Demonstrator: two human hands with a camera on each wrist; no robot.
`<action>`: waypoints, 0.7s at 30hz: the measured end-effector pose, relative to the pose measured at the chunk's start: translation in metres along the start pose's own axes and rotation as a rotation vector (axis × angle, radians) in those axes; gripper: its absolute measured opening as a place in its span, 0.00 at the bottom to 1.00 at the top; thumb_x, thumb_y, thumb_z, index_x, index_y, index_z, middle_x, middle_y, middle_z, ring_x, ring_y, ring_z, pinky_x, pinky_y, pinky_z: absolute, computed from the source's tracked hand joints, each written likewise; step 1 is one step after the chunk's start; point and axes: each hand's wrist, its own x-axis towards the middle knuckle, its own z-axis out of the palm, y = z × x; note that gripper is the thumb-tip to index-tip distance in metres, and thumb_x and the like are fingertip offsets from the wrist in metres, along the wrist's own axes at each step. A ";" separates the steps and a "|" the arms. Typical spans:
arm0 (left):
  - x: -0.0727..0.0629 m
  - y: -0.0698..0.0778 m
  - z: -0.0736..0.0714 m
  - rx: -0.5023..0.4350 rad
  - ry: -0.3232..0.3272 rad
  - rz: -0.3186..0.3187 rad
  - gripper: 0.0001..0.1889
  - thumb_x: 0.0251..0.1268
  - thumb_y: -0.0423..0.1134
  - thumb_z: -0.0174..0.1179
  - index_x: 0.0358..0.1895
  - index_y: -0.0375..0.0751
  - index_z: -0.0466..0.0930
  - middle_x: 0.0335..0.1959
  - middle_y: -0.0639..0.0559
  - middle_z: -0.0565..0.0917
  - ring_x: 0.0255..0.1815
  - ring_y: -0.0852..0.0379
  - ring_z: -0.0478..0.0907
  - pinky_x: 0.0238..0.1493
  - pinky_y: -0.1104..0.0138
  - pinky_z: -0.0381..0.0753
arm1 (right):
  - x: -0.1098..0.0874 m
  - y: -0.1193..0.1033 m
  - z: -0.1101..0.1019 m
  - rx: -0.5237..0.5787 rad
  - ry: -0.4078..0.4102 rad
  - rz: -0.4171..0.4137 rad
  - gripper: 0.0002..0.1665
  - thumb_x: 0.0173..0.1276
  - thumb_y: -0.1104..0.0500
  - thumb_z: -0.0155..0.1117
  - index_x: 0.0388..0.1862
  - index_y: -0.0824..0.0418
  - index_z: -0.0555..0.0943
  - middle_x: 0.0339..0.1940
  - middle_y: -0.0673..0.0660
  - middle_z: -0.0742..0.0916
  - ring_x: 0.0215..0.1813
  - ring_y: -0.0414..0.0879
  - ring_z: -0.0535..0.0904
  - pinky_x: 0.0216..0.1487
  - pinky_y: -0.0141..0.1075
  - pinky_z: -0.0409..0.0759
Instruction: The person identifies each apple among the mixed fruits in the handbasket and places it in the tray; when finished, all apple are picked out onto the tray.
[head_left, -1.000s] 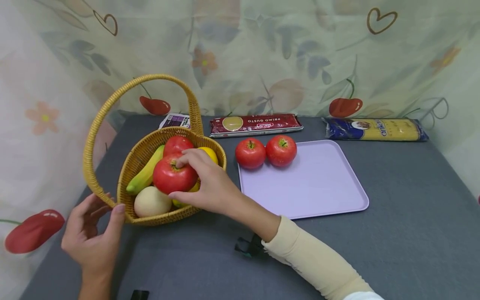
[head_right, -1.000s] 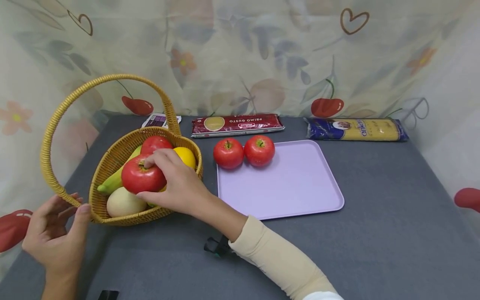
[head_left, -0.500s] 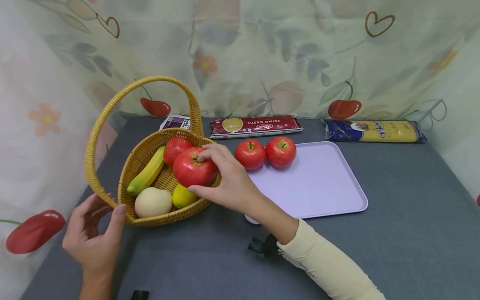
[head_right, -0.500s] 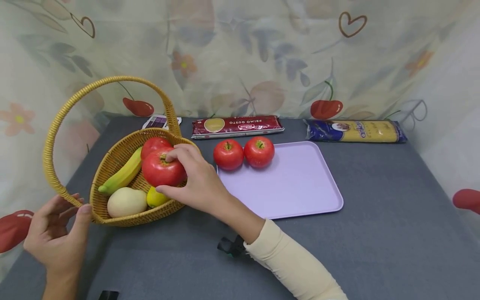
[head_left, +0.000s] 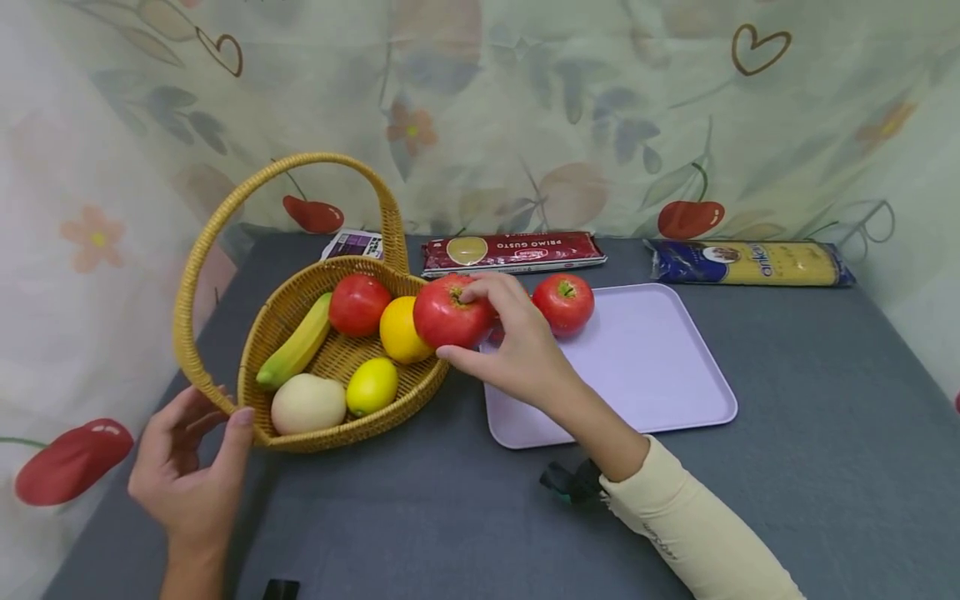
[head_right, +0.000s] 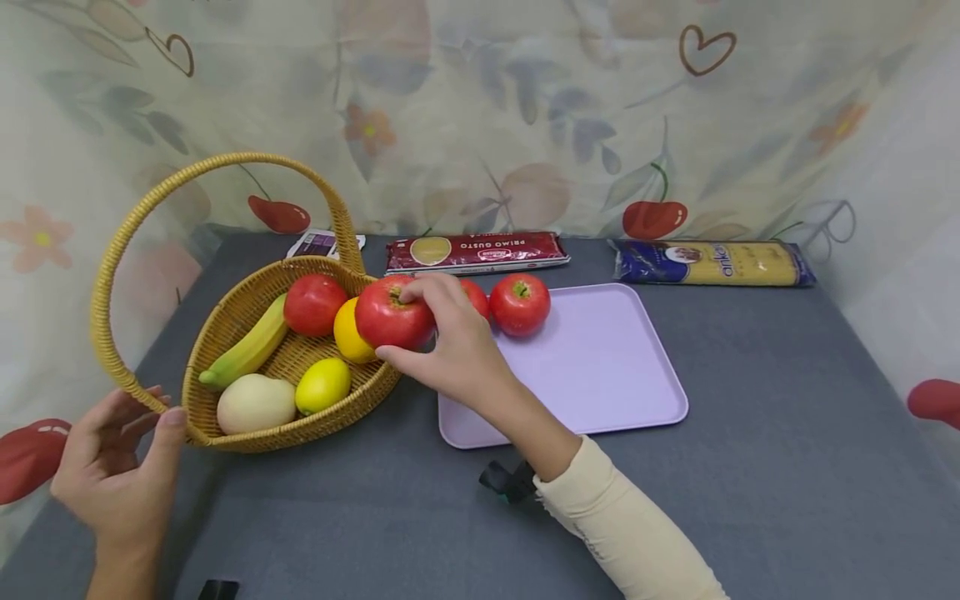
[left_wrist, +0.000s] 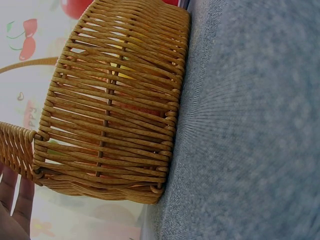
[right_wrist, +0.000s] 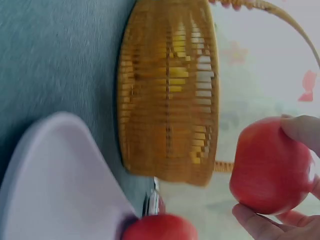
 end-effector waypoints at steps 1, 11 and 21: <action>0.000 0.000 0.000 0.001 -0.003 0.000 0.22 0.47 0.23 0.73 0.47 0.16 0.80 0.40 0.31 0.85 0.40 0.54 0.84 0.48 0.72 0.83 | 0.000 0.001 -0.003 -0.004 0.011 0.006 0.30 0.54 0.56 0.82 0.52 0.58 0.76 0.59 0.53 0.76 0.61 0.44 0.71 0.56 0.38 0.81; 0.000 0.000 0.000 0.004 0.005 -0.001 0.22 0.47 0.23 0.73 0.47 0.16 0.80 0.40 0.32 0.85 0.40 0.55 0.84 0.47 0.73 0.83 | -0.004 0.015 -0.031 -0.005 0.111 0.072 0.32 0.53 0.58 0.82 0.53 0.59 0.75 0.57 0.54 0.77 0.60 0.47 0.71 0.52 0.44 0.84; 0.000 0.000 0.000 0.022 0.000 -0.011 0.23 0.47 0.24 0.74 0.48 0.16 0.80 0.41 0.32 0.85 0.40 0.55 0.84 0.48 0.73 0.82 | -0.003 0.033 -0.064 -0.014 0.224 0.164 0.35 0.55 0.58 0.81 0.57 0.63 0.73 0.58 0.57 0.77 0.59 0.51 0.73 0.56 0.50 0.82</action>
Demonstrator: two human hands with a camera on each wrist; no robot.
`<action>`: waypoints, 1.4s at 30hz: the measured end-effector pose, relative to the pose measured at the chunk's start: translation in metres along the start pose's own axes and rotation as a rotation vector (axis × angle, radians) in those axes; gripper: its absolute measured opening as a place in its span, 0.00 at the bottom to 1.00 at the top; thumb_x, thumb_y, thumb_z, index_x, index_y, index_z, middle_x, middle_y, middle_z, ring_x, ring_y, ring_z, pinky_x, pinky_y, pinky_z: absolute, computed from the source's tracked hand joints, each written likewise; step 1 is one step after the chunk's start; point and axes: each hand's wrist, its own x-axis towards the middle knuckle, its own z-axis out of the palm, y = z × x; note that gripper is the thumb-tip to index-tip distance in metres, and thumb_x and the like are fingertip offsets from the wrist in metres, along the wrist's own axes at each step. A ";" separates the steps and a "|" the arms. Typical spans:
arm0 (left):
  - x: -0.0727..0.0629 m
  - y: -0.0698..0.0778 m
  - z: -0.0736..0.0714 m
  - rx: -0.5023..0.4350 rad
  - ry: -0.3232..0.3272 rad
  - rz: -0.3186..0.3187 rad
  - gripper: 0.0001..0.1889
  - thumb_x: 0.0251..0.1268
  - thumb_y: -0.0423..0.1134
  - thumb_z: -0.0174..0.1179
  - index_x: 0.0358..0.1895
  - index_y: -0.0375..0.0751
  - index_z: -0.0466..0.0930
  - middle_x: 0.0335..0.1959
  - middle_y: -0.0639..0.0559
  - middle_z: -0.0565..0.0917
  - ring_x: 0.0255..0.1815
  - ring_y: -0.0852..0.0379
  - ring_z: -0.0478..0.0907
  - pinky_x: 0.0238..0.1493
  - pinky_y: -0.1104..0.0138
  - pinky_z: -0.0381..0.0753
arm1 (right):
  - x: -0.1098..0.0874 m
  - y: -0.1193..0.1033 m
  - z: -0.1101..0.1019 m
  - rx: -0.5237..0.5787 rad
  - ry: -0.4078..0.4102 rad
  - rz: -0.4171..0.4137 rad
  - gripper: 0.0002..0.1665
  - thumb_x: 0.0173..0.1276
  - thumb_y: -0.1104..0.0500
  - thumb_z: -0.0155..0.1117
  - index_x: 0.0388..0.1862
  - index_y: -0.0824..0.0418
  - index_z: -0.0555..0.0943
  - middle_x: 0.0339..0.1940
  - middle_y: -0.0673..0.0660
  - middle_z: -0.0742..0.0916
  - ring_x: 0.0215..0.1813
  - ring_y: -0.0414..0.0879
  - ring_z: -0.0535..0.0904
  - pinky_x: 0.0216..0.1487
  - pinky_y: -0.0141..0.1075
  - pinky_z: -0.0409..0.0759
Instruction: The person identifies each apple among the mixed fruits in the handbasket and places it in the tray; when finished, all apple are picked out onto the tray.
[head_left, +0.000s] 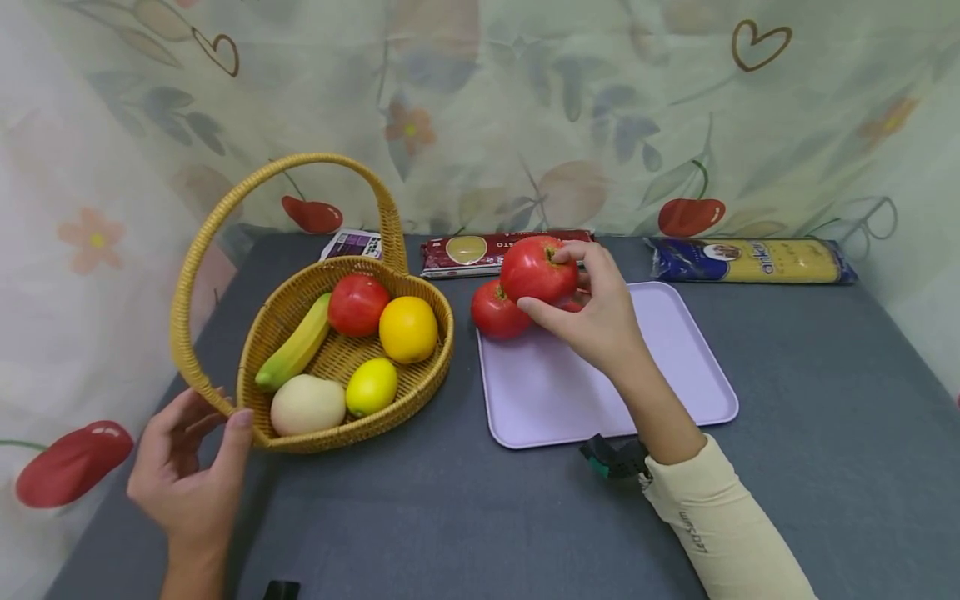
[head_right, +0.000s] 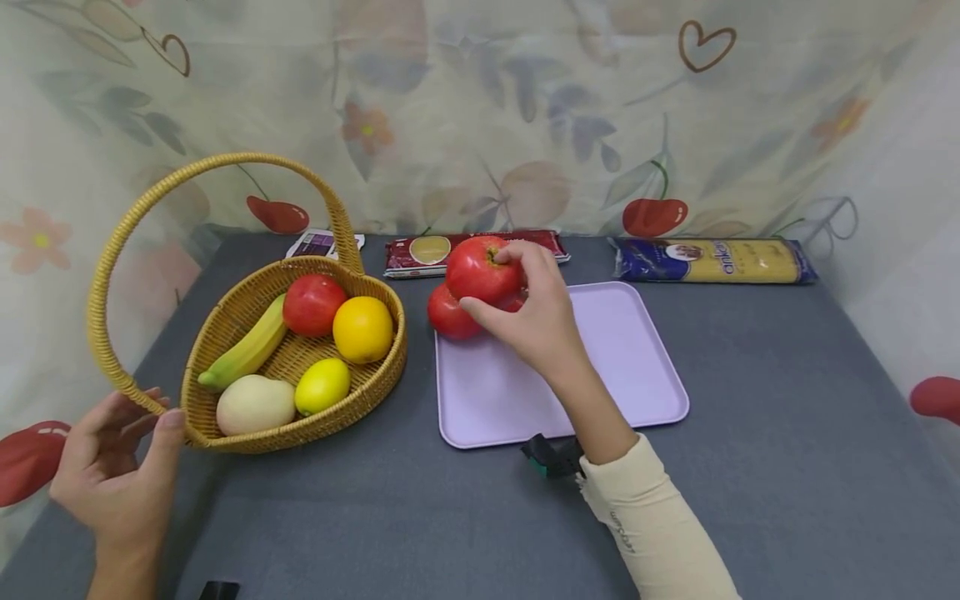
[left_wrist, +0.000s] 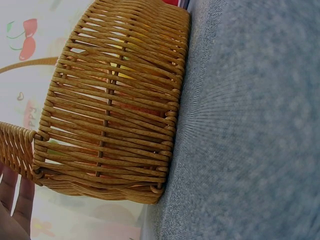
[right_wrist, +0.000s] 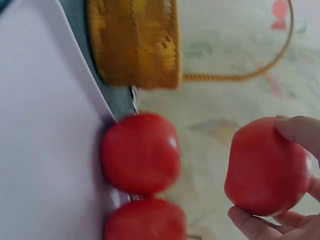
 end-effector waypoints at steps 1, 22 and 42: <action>0.000 0.000 0.000 0.000 0.000 0.001 0.23 0.47 0.24 0.74 0.48 0.16 0.80 0.41 0.32 0.85 0.40 0.55 0.84 0.48 0.73 0.82 | 0.001 0.001 -0.004 -0.007 0.011 0.010 0.35 0.55 0.58 0.80 0.58 0.64 0.72 0.58 0.58 0.77 0.58 0.52 0.74 0.56 0.51 0.81; 0.000 0.001 0.000 0.010 -0.008 -0.003 0.22 0.47 0.24 0.73 0.48 0.17 0.80 0.41 0.33 0.86 0.41 0.55 0.84 0.48 0.73 0.82 | 0.014 0.044 -0.059 -0.161 0.158 0.237 0.36 0.60 0.56 0.77 0.61 0.65 0.68 0.64 0.61 0.74 0.64 0.57 0.69 0.59 0.58 0.78; 0.001 0.002 0.001 0.000 -0.014 -0.004 0.22 0.48 0.24 0.73 0.48 0.16 0.80 0.41 0.32 0.85 0.41 0.54 0.84 0.47 0.73 0.83 | 0.016 0.084 -0.068 -0.303 -0.171 0.467 0.33 0.66 0.54 0.71 0.63 0.66 0.69 0.67 0.71 0.72 0.66 0.67 0.66 0.64 0.62 0.72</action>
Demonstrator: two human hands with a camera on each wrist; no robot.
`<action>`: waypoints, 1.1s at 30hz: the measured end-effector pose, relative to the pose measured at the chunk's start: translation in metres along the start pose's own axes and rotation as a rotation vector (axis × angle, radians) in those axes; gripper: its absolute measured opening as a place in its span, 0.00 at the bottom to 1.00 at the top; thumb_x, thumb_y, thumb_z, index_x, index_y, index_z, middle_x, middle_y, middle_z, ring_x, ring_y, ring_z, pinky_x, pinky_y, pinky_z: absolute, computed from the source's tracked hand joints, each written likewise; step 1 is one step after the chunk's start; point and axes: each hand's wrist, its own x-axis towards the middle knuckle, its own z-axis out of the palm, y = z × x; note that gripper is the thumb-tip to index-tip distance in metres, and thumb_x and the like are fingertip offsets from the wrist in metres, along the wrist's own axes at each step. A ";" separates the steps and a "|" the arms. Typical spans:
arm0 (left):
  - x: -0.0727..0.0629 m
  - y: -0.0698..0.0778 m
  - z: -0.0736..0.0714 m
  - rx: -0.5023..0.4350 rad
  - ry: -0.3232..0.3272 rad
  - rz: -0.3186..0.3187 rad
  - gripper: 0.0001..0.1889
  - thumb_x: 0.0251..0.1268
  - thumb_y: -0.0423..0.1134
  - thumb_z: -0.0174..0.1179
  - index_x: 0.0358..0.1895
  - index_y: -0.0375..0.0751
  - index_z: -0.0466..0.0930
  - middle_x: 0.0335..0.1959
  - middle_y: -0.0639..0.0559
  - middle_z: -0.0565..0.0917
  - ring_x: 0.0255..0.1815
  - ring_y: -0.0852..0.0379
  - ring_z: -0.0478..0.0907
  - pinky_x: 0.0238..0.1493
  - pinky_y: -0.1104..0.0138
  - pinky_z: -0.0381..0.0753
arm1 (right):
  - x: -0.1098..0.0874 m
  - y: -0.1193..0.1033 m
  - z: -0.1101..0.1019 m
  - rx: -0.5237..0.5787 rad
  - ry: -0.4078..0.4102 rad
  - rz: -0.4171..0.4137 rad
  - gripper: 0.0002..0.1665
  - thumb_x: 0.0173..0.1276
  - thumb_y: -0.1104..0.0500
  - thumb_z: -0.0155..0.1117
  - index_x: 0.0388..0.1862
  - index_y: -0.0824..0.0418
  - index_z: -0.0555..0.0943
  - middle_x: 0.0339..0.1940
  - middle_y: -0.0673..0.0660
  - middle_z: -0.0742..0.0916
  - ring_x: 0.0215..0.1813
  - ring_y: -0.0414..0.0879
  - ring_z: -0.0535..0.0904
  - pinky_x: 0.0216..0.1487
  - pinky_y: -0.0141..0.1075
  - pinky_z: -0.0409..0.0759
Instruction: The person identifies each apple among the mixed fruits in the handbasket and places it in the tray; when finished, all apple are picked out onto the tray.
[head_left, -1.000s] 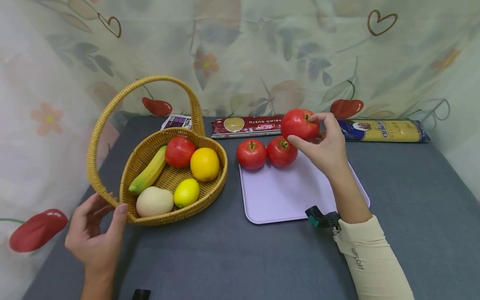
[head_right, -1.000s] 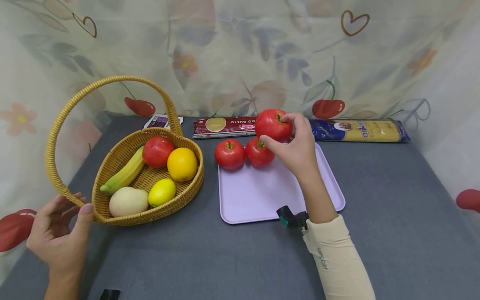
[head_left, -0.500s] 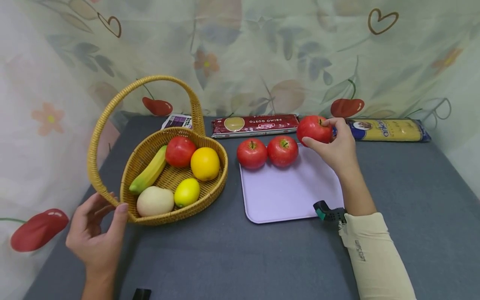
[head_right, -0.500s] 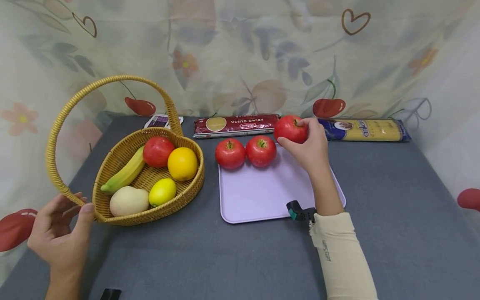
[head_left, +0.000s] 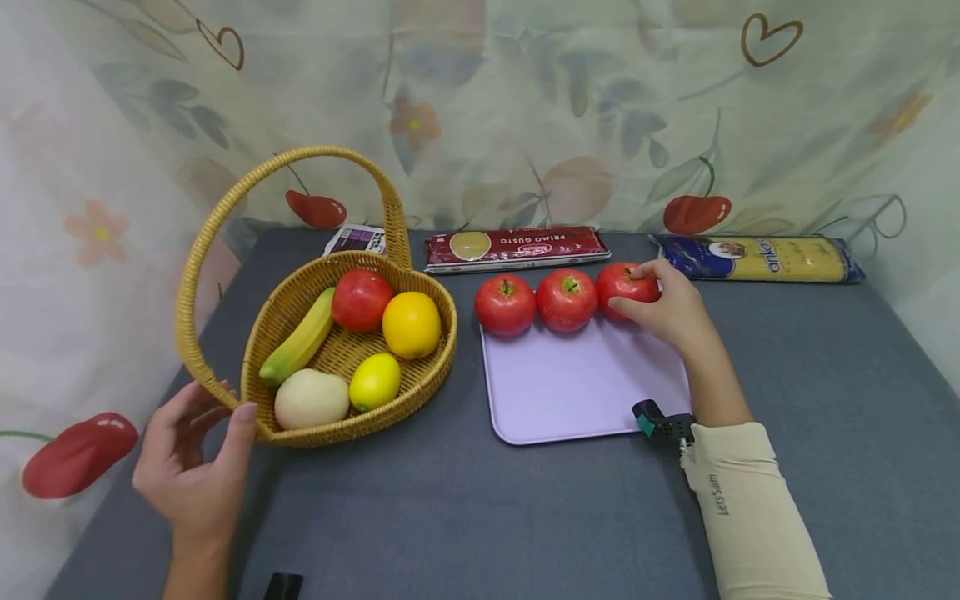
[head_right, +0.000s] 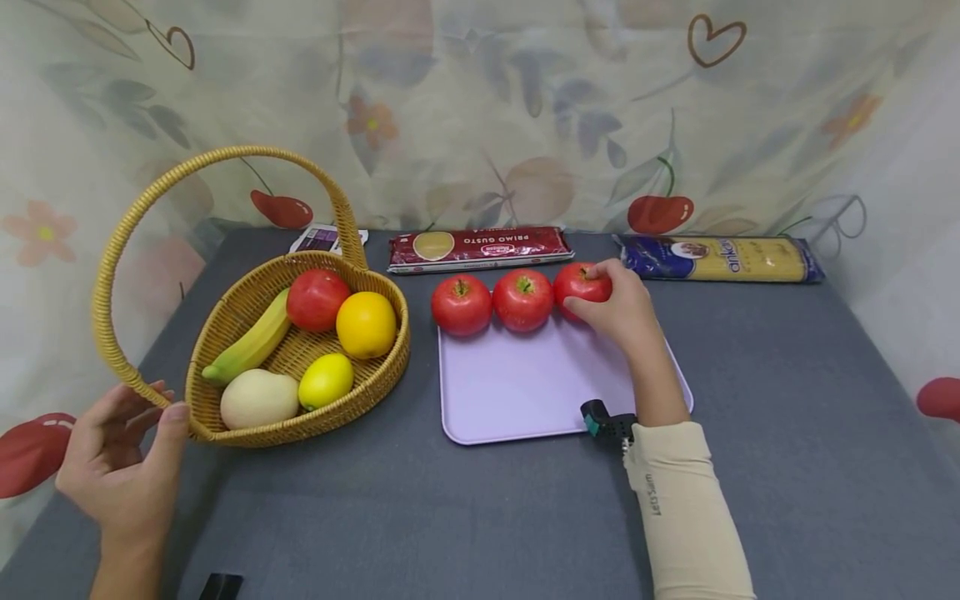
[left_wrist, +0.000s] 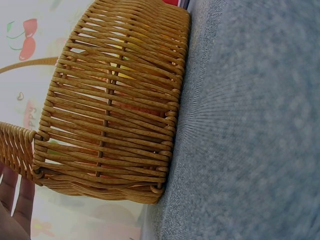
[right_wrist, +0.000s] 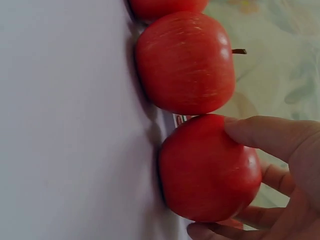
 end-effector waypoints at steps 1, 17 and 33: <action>0.000 0.000 0.000 0.001 -0.001 0.000 0.22 0.48 0.24 0.73 0.48 0.16 0.80 0.41 0.32 0.85 0.41 0.54 0.84 0.47 0.73 0.83 | 0.000 0.000 -0.001 0.003 -0.002 0.008 0.33 0.66 0.53 0.71 0.63 0.66 0.69 0.67 0.71 0.72 0.66 0.68 0.66 0.64 0.62 0.72; 0.000 -0.001 -0.001 0.006 -0.001 0.016 0.22 0.47 0.24 0.74 0.48 0.16 0.80 0.41 0.31 0.85 0.41 0.55 0.84 0.47 0.73 0.82 | -0.004 -0.004 0.000 -0.010 0.049 -0.010 0.30 0.65 0.54 0.71 0.60 0.66 0.74 0.65 0.69 0.74 0.65 0.66 0.66 0.63 0.61 0.73; 0.000 -0.003 -0.002 -0.024 0.014 0.031 0.22 0.46 0.23 0.74 0.47 0.16 0.80 0.40 0.33 0.86 0.40 0.54 0.84 0.46 0.73 0.83 | -0.024 -0.070 0.037 -0.039 0.255 -0.407 0.20 0.62 0.61 0.72 0.51 0.67 0.81 0.60 0.65 0.79 0.66 0.58 0.71 0.66 0.58 0.70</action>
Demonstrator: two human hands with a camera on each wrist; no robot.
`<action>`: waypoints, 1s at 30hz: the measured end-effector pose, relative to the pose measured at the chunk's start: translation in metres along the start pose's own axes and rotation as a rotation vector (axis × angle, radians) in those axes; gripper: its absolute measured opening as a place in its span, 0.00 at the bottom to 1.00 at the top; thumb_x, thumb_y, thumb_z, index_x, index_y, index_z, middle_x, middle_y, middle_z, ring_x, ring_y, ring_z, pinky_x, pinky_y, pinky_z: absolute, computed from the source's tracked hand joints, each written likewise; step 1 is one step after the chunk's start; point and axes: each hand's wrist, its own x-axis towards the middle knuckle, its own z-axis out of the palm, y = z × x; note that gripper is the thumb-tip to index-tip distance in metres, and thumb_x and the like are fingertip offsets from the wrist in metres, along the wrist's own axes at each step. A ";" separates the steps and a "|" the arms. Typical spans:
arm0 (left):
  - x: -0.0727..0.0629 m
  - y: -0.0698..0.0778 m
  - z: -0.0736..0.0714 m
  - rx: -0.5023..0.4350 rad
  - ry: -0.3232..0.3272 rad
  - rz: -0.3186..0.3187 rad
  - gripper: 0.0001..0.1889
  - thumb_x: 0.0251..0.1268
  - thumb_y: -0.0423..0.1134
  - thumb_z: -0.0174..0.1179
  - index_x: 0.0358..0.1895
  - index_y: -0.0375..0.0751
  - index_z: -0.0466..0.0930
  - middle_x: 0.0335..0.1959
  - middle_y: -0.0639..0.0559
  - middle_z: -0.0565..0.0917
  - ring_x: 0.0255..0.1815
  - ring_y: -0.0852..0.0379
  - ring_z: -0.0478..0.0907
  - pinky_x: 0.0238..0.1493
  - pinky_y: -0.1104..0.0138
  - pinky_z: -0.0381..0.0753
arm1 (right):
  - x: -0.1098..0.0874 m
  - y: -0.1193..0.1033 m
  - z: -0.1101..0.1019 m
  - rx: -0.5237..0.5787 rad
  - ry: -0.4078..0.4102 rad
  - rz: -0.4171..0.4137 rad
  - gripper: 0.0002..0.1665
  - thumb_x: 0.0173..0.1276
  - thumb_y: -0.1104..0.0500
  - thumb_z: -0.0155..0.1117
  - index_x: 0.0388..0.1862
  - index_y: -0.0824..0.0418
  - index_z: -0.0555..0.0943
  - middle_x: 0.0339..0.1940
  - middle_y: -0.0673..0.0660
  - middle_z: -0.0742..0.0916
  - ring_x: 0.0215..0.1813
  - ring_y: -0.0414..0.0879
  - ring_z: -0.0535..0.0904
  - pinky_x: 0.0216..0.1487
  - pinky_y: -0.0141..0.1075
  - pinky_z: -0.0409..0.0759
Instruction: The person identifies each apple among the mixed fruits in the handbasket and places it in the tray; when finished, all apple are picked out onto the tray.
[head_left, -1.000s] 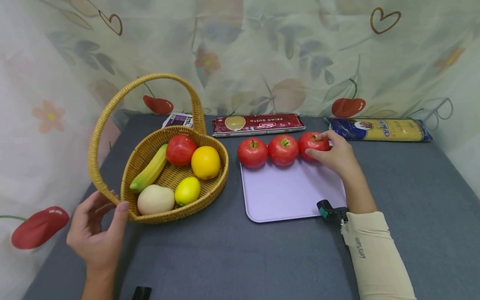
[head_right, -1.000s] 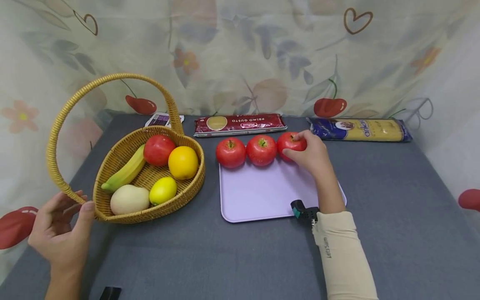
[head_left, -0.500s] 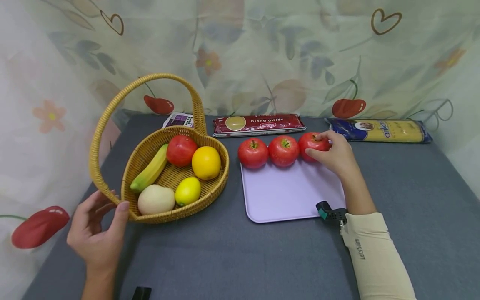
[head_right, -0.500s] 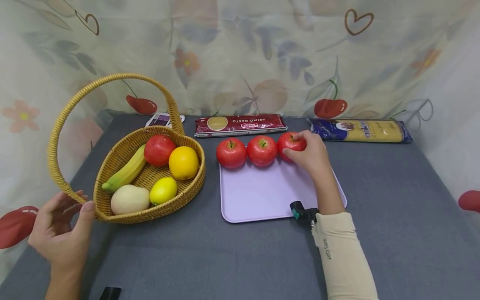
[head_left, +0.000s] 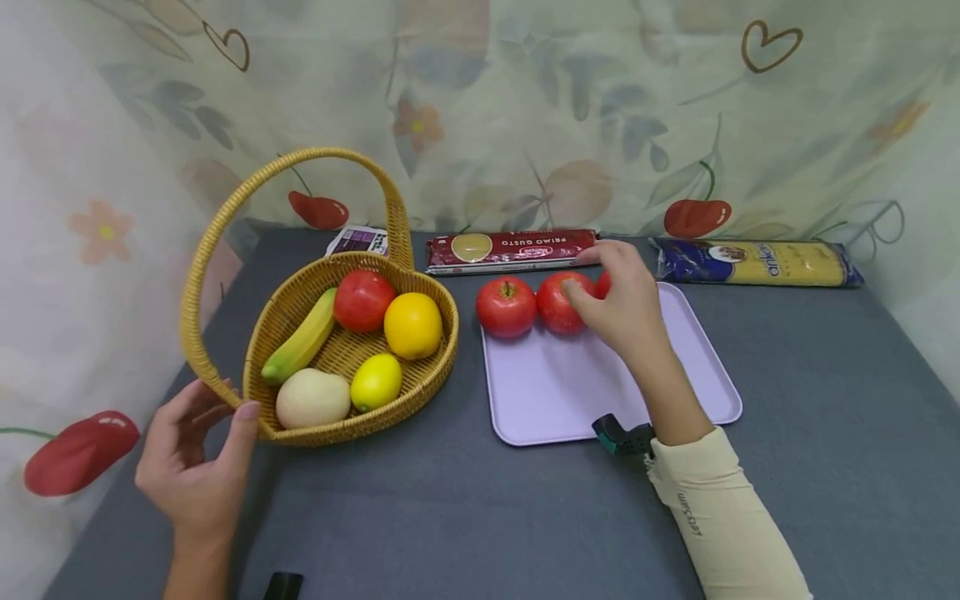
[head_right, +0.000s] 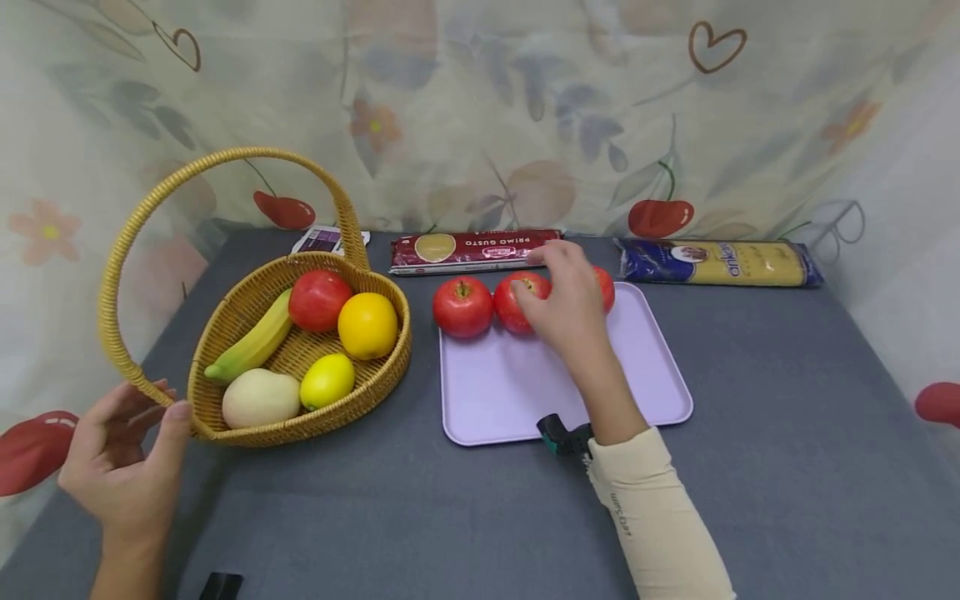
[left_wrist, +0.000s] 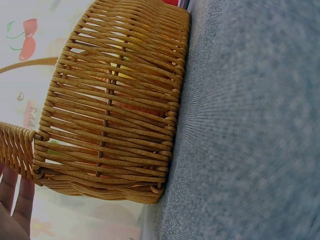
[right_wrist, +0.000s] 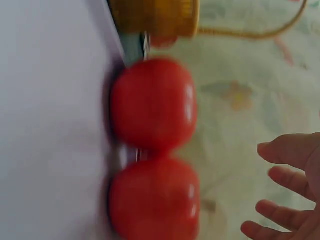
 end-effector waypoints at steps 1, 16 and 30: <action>0.000 0.000 0.000 -0.001 0.002 -0.001 0.22 0.46 0.23 0.74 0.47 0.16 0.80 0.40 0.33 0.86 0.40 0.54 0.84 0.46 0.73 0.83 | -0.001 -0.007 0.005 0.017 -0.010 -0.031 0.20 0.62 0.61 0.72 0.51 0.67 0.81 0.59 0.64 0.80 0.65 0.57 0.72 0.66 0.56 0.71; 0.000 0.000 0.001 0.004 0.002 -0.005 0.23 0.47 0.24 0.75 0.47 0.16 0.80 0.40 0.33 0.86 0.40 0.54 0.84 0.47 0.73 0.83 | -0.002 -0.118 0.137 -0.212 -0.330 -0.486 0.32 0.65 0.54 0.69 0.67 0.58 0.75 0.63 0.59 0.78 0.60 0.52 0.76 0.63 0.39 0.75; -0.001 -0.001 0.001 -0.016 0.006 -0.014 0.23 0.47 0.25 0.75 0.47 0.16 0.80 0.40 0.31 0.85 0.41 0.53 0.84 0.47 0.72 0.83 | 0.032 -0.133 0.191 -0.513 -0.513 -0.460 0.47 0.66 0.36 0.64 0.80 0.42 0.59 0.72 0.61 0.69 0.59 0.54 0.74 0.52 0.44 0.82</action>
